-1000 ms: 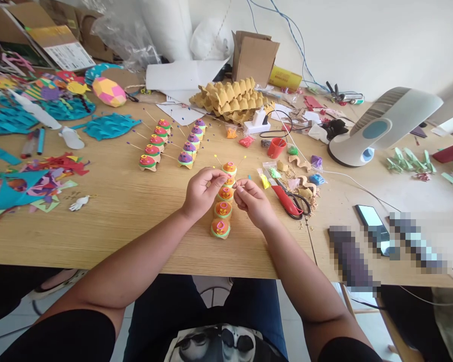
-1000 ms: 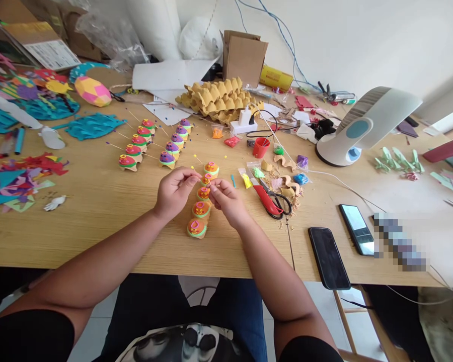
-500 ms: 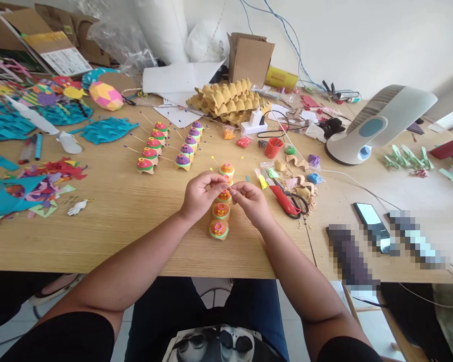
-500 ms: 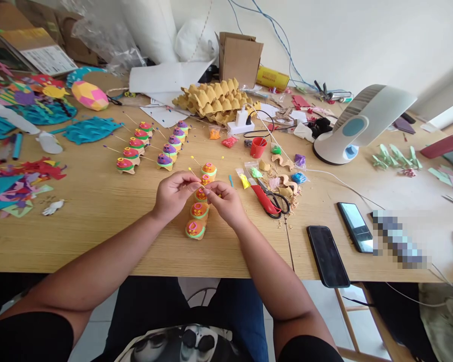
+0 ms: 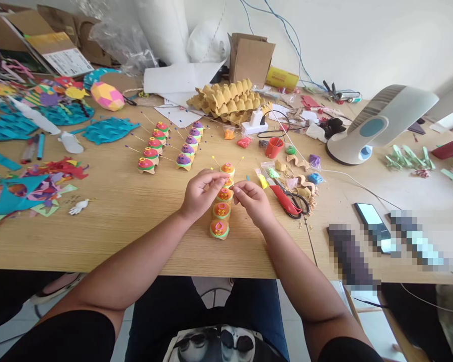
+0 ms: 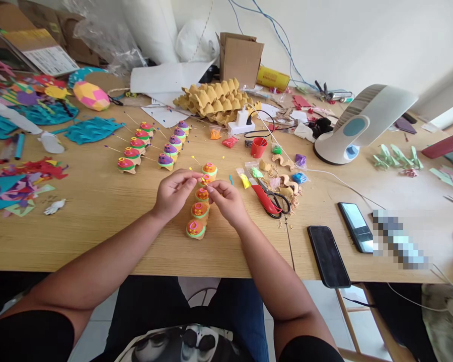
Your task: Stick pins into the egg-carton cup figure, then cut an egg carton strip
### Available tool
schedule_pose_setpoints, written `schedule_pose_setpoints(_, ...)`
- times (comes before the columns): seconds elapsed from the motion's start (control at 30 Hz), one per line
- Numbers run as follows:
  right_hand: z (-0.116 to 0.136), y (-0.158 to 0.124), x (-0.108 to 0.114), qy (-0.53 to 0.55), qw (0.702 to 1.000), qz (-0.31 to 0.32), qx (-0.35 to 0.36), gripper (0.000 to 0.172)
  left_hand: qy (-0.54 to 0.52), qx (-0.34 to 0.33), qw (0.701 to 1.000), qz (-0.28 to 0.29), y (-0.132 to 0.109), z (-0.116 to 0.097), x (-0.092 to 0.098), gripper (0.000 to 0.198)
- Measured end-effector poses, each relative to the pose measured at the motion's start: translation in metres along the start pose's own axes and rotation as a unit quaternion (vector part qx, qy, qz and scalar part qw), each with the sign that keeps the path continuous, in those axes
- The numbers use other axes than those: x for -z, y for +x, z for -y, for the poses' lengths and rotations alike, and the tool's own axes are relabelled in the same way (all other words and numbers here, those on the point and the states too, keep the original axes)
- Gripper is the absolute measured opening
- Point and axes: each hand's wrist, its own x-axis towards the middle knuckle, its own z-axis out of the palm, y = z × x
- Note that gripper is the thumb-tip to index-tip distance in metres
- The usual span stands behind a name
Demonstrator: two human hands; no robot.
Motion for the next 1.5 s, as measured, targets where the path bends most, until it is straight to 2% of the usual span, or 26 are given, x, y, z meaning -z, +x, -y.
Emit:
schedule_pose_setpoints(0.37,-0.003,0.002,-0.001,-0.043,0.999,-0.025,0.018,0.04,0.005,0.02,1.0,0.023,0.0,-0.001,-0.003,0.022)
schedule_pose_setpoints(0.53,-0.004,0.002,0.0,-0.055,0.998,-0.022,0.025,0.038,-0.002,0.037,0.999,0.01,0.001,0.003,-0.002,0.024)
schedule_pose_setpoints(0.73,-0.005,0.002,0.002,-0.099,0.994,-0.018,0.041,0.035,-0.013,0.038,0.999,0.021,0.001,0.005,-0.001,0.022)
schedule_pose_setpoints(0.93,-0.002,0.001,0.005,-0.182,0.977,-0.061,0.093,0.029,-0.044,0.041,0.997,0.04,0.0,0.001,0.0,0.031)
schedule_pose_setpoints(1.07,-0.002,0.001,0.006,-0.213,0.97,-0.064,0.103,0.028,-0.008,0.023,0.999,0.035,0.0,0.001,-0.001,0.021)
schedule_pose_setpoints(1.17,-0.002,0.0,0.004,-0.207,0.975,-0.044,0.073,0.031,0.036,-0.006,0.998,0.042,0.002,0.001,0.0,0.019)
schedule_pose_setpoints(1.33,0.003,-0.001,0.004,-0.168,0.986,-0.009,0.018,0.034,0.126,-0.092,0.986,0.06,0.004,-0.005,0.005,0.019)
schedule_pose_setpoints(1.4,0.004,0.0,0.006,-0.159,0.987,-0.026,0.017,0.034,0.164,-0.111,0.979,0.035,0.004,-0.007,0.009,0.023)
schedule_pose_setpoints(1.5,0.002,0.005,0.012,-0.125,0.988,-0.089,0.014,0.034,0.183,-0.105,0.975,-0.072,0.003,-0.005,0.014,0.031)
